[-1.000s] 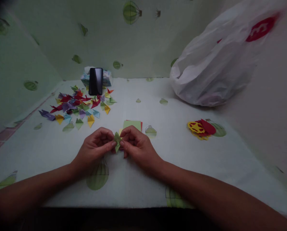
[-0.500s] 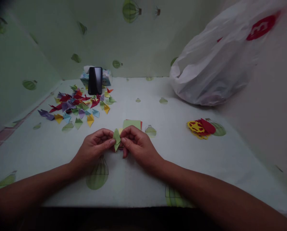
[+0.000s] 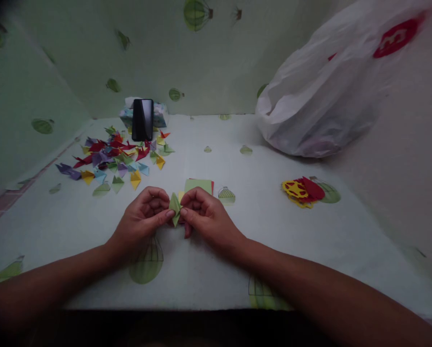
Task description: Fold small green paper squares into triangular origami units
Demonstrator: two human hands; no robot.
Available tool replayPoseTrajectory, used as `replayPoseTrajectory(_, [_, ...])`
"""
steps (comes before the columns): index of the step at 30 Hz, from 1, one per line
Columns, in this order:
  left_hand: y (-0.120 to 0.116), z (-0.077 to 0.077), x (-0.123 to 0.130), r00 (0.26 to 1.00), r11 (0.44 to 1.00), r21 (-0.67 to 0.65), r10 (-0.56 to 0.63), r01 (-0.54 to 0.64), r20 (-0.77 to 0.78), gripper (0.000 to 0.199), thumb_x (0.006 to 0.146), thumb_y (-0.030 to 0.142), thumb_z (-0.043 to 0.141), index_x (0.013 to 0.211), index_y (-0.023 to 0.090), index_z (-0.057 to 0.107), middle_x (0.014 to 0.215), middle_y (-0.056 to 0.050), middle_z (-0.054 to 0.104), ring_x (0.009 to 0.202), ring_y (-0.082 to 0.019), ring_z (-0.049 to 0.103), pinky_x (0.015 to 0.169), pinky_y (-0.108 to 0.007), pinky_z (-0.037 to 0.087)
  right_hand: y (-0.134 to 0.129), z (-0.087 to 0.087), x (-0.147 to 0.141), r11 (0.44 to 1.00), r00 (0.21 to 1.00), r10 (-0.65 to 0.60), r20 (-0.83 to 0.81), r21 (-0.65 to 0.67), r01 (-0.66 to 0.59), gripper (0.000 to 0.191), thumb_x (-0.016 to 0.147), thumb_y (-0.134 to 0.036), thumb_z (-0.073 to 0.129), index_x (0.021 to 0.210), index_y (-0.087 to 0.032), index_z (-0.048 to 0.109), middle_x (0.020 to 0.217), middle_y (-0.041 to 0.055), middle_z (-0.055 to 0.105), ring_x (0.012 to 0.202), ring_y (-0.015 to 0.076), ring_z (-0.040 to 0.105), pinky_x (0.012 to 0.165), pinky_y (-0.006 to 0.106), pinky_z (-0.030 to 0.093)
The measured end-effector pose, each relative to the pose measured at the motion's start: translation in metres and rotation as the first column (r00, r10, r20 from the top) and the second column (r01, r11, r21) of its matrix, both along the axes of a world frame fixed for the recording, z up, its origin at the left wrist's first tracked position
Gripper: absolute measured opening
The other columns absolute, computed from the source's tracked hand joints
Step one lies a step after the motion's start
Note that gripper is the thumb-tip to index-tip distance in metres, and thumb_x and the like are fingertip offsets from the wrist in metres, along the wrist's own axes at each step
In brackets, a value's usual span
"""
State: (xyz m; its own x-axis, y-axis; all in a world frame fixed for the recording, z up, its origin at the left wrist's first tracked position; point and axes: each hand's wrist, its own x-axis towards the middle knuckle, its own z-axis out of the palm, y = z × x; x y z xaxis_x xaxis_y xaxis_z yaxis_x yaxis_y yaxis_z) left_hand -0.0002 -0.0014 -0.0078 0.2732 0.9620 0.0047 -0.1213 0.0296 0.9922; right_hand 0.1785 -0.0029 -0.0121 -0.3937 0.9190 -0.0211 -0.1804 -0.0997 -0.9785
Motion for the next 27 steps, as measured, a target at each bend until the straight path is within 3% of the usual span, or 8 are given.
replayPoseTrajectory(8, [0.0005,0.0018,-0.0016,0.995,0.999,0.028,-0.032,0.034,-0.099,0.014,0.079,0.019,0.070,0.080,0.017,0.057,0.070,0.002,0.061,0.065,-0.011,0.060,0.063,-0.024,0.051,-0.0016,0.0010,0.0010,1.000,1.000,0.009,0.022,-0.004,-0.009,0.017,0.088,-0.031,0.063,0.089,-0.019,0.051,0.070,-0.0032,0.061,0.051,0.0089,0.058,0.053,0.024,0.047])
replayPoseTrajectory(16, [0.0009,0.0001,-0.0022,0.996,0.999,0.037,-0.037,0.040,-0.077,0.012,0.079,0.017,0.071,0.081,0.017,0.058,0.070,0.003,0.061,0.065,-0.010,0.060,0.062,-0.023,0.050,-0.0009,0.0010,0.0011,1.000,1.000,0.031,0.003,0.001,-0.031,0.014,0.088,-0.030,0.061,0.088,-0.019,0.053,0.068,-0.0032,0.063,0.051,0.0089,0.058,0.054,0.024,0.047])
replayPoseTrajectory(20, [0.0004,0.0013,-0.0027,0.990,0.996,0.058,-0.054,0.062,-0.129,0.011,0.081,0.019,0.069,0.083,0.017,0.058,0.070,0.002,0.061,0.066,-0.011,0.060,0.063,-0.024,0.050,-0.0013,0.0024,0.0008,0.999,0.995,0.023,0.102,0.024,-0.025,0.017,0.086,-0.031,0.062,0.082,-0.019,0.051,0.066,-0.0035,0.058,0.051,0.0096,0.056,0.051,0.024,0.044])
replayPoseTrajectory(23, [-0.0017,0.0021,-0.0021,0.981,0.994,0.058,-0.086,0.097,-0.172,0.012,0.083,0.024,0.068,0.085,0.016,0.059,0.072,0.001,0.061,0.067,-0.011,0.058,0.063,-0.024,0.047,-0.0031,0.0017,0.0000,0.992,0.967,-0.062,0.247,0.125,0.032,0.020,0.085,-0.028,0.061,0.072,-0.020,0.048,0.062,-0.0045,0.051,0.050,0.0094,0.052,0.049,0.024,0.038])
replayPoseTrajectory(27, [-0.0036,0.0014,-0.0001,0.989,0.996,0.014,-0.086,0.088,-0.119,0.026,0.075,0.026,0.077,0.087,0.017,0.054,0.076,0.002,0.059,0.070,-0.011,0.058,0.064,-0.023,0.047,-0.0060,-0.0001,-0.0012,0.923,0.889,-0.228,0.397,0.380,0.067,0.020,0.081,-0.016,0.060,0.066,-0.019,0.048,0.061,-0.0038,0.049,0.055,0.0094,0.044,0.052,0.024,0.033])
